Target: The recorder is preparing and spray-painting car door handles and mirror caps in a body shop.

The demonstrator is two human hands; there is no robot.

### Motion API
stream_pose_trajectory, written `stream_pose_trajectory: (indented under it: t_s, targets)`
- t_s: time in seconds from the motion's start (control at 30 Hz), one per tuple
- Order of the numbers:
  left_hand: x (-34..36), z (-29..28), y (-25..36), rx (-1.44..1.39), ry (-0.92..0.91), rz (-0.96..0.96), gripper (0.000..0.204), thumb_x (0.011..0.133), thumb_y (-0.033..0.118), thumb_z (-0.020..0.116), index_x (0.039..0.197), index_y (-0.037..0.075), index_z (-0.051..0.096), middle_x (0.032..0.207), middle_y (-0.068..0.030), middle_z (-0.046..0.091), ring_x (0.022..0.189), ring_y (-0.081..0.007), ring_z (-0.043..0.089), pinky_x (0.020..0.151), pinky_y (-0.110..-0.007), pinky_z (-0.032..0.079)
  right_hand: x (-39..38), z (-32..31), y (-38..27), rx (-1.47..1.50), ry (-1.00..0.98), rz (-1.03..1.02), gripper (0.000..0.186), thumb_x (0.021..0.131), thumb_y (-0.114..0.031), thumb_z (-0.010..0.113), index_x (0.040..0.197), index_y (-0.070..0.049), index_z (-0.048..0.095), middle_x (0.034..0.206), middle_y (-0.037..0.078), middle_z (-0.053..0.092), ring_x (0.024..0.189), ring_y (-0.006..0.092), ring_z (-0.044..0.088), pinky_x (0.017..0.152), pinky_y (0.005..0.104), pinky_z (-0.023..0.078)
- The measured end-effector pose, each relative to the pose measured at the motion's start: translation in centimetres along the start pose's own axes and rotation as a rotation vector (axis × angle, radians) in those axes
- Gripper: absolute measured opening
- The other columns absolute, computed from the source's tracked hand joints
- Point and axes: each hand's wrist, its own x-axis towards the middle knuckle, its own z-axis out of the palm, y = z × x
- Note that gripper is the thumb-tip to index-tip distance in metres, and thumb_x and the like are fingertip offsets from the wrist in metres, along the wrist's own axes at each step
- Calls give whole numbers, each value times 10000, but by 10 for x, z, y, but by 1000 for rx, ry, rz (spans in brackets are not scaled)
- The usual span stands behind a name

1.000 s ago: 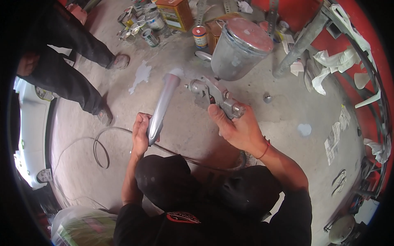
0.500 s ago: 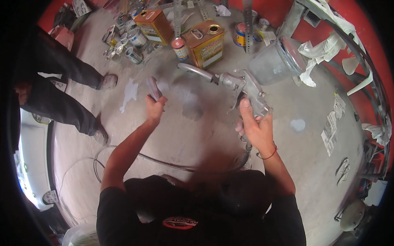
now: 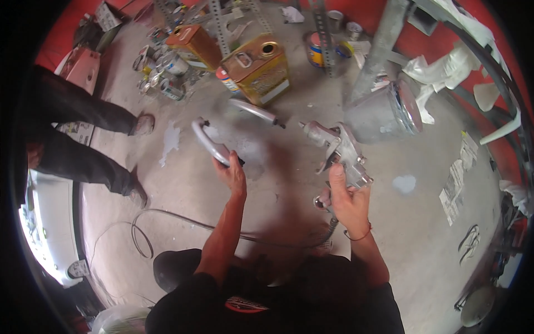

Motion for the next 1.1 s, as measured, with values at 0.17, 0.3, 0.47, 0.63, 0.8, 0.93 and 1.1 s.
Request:
stream_pose_trajectory:
  t_s: [0.17, 0.3, 0.47, 0.63, 0.8, 0.93, 1.1]
  targets:
    - [-53, 44, 18, 119, -416, 230, 493, 874, 123, 671, 1303, 28, 448, 944, -103, 635, 779, -146, 602, 678, -309, 507, 14, -14, -9, 80, 59, -50, 313, 987, -282, 532, 1124, -1, 527, 965, 108, 631, 492, 109, 526, 413, 246, 420]
    - [-73, 113, 31, 465, -667, 149, 591, 833, 230, 708, 1321, 46, 429, 897, -213, 657, 770, -323, 674, 698, -387, 532, 18, -43, -7, 48, 150, -152, 475, 989, -394, 486, 1239, 9, 504, 981, 131, 610, 466, 108, 524, 372, 230, 384]
    - [-30, 191, -47, 580, -624, 359, 539, 790, 281, 720, 1206, 31, 484, 873, -250, 656, 812, -440, 640, 694, -479, 518, 21, -59, -2, 86, 172, -168, 474, 998, -385, 466, 1267, 5, 486, 997, 130, 603, 469, 115, 519, 385, 234, 389]
    - [6, 221, -74, 715, -419, 239, 513, 755, 306, 755, 1091, 26, 486, 902, -246, 660, 845, -453, 633, 774, -515, 496, 22, -79, 7, 69, 155, -90, 439, 1001, -366, 468, 1251, -6, 497, 994, 111, 616, 465, 112, 521, 399, 241, 394]
    - [24, 231, -80, 788, -516, 258, 503, 772, 348, 734, 1068, 11, 507, 927, -244, 664, 861, -451, 635, 771, -514, 498, 30, -86, 16, 44, 147, -70, 427, 1006, -358, 458, 1246, -7, 501, 990, 109, 617, 457, 112, 512, 394, 241, 393]
    - [30, 229, -88, 834, -494, 248, 527, 811, 422, 673, 1056, -21, 528, 980, -282, 621, 915, -464, 615, 800, -510, 494, 34, -85, 18, 71, 149, -50, 426, 1007, -355, 457, 1247, -6, 503, 989, 105, 616, 464, 110, 515, 389, 240, 396]
    - [31, 224, -92, 861, -491, 264, 598, 823, 467, 648, 1068, -63, 522, 1023, -295, 579, 949, -473, 595, 826, -511, 490, 36, -80, 19, 66, 171, -42, 417, 1010, -341, 456, 1250, -3, 502, 982, 100, 611, 490, 109, 526, 387, 240, 402]
